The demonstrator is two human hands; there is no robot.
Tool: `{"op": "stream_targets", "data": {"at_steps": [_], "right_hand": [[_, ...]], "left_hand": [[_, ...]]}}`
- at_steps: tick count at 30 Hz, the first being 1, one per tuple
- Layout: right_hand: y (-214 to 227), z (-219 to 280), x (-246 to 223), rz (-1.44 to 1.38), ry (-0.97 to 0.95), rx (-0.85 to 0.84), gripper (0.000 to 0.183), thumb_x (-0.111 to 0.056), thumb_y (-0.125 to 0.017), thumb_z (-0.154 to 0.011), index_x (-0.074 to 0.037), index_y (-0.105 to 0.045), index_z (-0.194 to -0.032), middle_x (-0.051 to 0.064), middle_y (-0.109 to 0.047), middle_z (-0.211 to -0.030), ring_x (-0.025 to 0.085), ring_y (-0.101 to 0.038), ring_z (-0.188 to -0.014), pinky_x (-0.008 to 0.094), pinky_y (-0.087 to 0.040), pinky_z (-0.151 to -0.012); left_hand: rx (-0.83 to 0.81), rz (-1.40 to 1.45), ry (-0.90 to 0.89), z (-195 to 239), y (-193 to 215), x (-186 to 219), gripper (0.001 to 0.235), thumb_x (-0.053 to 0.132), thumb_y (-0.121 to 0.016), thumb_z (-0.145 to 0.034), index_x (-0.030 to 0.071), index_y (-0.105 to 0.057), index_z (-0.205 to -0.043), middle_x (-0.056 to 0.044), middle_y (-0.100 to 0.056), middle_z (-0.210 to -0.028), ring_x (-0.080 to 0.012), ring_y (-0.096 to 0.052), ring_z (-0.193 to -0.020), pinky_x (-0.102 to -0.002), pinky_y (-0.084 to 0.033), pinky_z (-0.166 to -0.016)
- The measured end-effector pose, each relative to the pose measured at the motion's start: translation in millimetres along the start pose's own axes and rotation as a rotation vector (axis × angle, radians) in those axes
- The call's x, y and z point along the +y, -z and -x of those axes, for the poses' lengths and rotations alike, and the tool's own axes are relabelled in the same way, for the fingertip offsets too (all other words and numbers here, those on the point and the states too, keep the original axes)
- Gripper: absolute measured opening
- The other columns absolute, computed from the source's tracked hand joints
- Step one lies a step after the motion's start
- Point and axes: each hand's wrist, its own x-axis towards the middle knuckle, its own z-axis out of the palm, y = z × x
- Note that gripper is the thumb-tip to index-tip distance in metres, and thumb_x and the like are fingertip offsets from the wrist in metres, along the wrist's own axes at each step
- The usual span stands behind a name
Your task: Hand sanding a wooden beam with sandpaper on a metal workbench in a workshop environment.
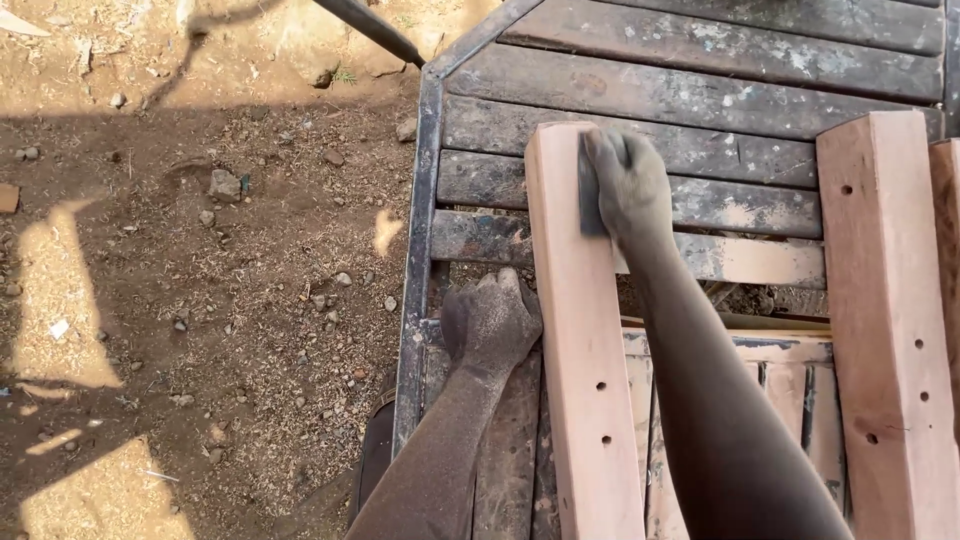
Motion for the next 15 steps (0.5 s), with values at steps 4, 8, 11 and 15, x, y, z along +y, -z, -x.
{"op": "stream_targets", "data": {"at_steps": [4, 8, 11, 15], "right_hand": [[-15, -38, 20, -0.012, -0.004, 0.047, 0.064, -0.067, -0.066, -0.1, -0.006, -0.066, -0.116, 0.017, -0.067, -0.089, 0.032, -0.07, -0.096, 0.048, -0.054, -0.083], [22, 84, -21, 0.067, -0.213, -0.067, 0.065, -0.063, -0.06, -0.097, -0.004, -0.062, -0.124, 0.028, -0.066, -0.099, 0.046, -0.067, -0.105, 0.059, -0.05, -0.083], [42, 158, -42, 0.096, -0.438, -0.12, 0.065, -0.062, -0.06, -0.093, -0.01, -0.059, -0.132, 0.03, -0.066, -0.106, 0.05, -0.064, -0.112, 0.06, -0.051, -0.09], [40, 156, -36, 0.111, -0.541, -0.114, 0.066, -0.061, -0.064, -0.089, -0.016, -0.057, -0.137, 0.033, -0.067, -0.11, 0.051, -0.063, -0.116, 0.059, -0.05, -0.097]], "left_hand": [[-0.044, 0.048, 0.108, -5, 9, 8, 0.034, 0.02, -0.058, -0.093, -0.008, -0.077, -0.09, -0.026, -0.075, -0.079, -0.0481, -0.071, -0.091, -0.051, -0.051, -0.092], [-0.172, 0.026, 0.044, 15, -104, -40, 0.04, 0.051, -0.063, -0.075, 0.012, -0.066, -0.084, -0.013, -0.071, -0.076, -0.0359, -0.074, -0.079, -0.047, -0.053, -0.075], [-0.207, 0.039, 0.069, 9, -63, -20, 0.044, 0.053, -0.063, -0.076, 0.011, -0.066, -0.089, -0.016, -0.071, -0.081, -0.0393, -0.074, -0.083, -0.049, -0.052, -0.078], [-0.146, 0.002, 0.034, 3, -13, -7, 0.036, 0.048, -0.062, -0.079, 0.013, -0.066, -0.083, -0.013, -0.07, -0.073, -0.0361, -0.074, -0.075, -0.049, -0.051, -0.074]]}}
